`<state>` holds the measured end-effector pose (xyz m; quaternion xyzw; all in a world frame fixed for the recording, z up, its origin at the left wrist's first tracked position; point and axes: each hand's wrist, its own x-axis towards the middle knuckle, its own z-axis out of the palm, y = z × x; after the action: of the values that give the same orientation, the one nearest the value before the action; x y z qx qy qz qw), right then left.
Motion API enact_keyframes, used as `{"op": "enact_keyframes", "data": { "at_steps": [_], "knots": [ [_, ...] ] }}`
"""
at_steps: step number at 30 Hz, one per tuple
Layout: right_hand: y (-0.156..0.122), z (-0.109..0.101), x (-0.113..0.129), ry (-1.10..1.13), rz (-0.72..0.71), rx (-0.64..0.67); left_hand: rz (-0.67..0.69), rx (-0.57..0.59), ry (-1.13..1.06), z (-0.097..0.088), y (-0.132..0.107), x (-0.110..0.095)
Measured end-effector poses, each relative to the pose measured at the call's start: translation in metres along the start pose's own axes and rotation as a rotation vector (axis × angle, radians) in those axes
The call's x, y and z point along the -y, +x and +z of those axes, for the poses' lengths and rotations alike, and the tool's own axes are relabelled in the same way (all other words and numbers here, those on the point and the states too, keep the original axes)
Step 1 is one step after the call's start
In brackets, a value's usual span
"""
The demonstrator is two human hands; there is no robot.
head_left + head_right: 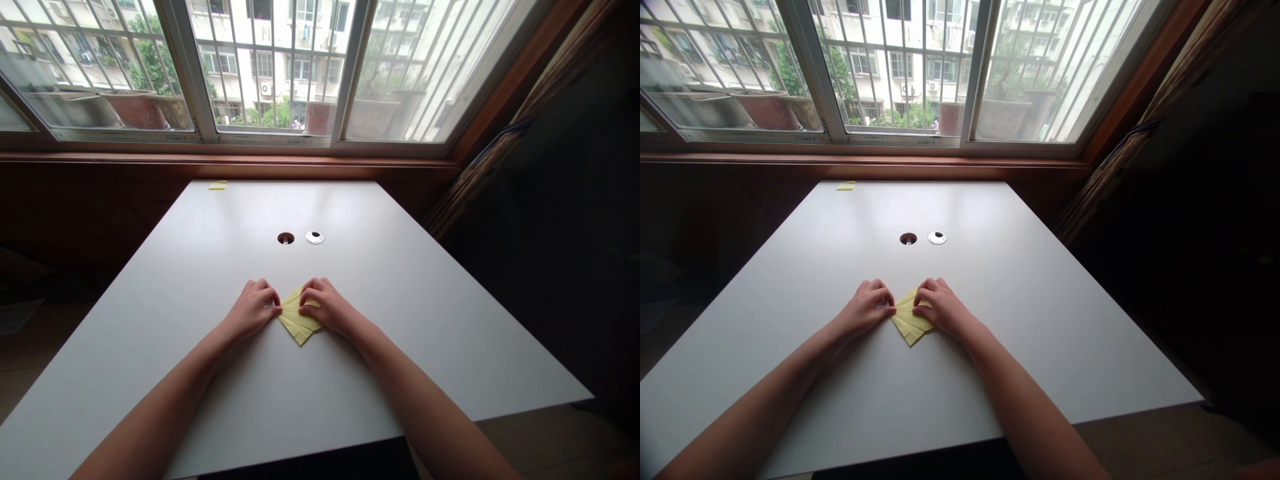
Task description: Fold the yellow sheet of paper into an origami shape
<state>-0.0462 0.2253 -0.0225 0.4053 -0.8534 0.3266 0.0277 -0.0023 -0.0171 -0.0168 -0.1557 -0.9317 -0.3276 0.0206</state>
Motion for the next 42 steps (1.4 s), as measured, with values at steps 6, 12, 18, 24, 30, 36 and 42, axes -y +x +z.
{"op": "enact_keyframes", "data": {
  "at_steps": [6, 12, 18, 24, 30, 36, 42],
  "knots": [
    [-0.002, -0.007, -0.008, -0.03, 0.04, -0.026, -0.006, -0.046, -0.016, 0.001, -0.002, 0.0],
    [-0.003, -0.007, -0.011, -0.044, 0.041, -0.04, -0.002, -0.025, -0.016, 0.0, -0.003, -0.003],
    [-0.004, -0.008, -0.008, -0.082, 0.021, -0.018, 0.002, -0.035, -0.007, -0.001, -0.003, -0.006],
    [-0.004, -0.007, 0.0, -0.178, 0.026, -0.001, 0.061, -0.055, 0.033, 0.003, -0.004, -0.006],
    [-0.003, 0.001, 0.007, -0.267, 0.064, 0.043, 0.063, -0.063, 0.069, 0.004, -0.004, -0.006],
    [-0.002, 0.005, 0.007, -0.275, 0.052, 0.05, 0.095, -0.085, 0.083, 0.005, -0.004, -0.005],
    [-0.001, 0.002, 0.006, -0.247, 0.027, 0.041, 0.299, -0.063, 0.126, 0.008, -0.005, -0.002]
  ]
}}
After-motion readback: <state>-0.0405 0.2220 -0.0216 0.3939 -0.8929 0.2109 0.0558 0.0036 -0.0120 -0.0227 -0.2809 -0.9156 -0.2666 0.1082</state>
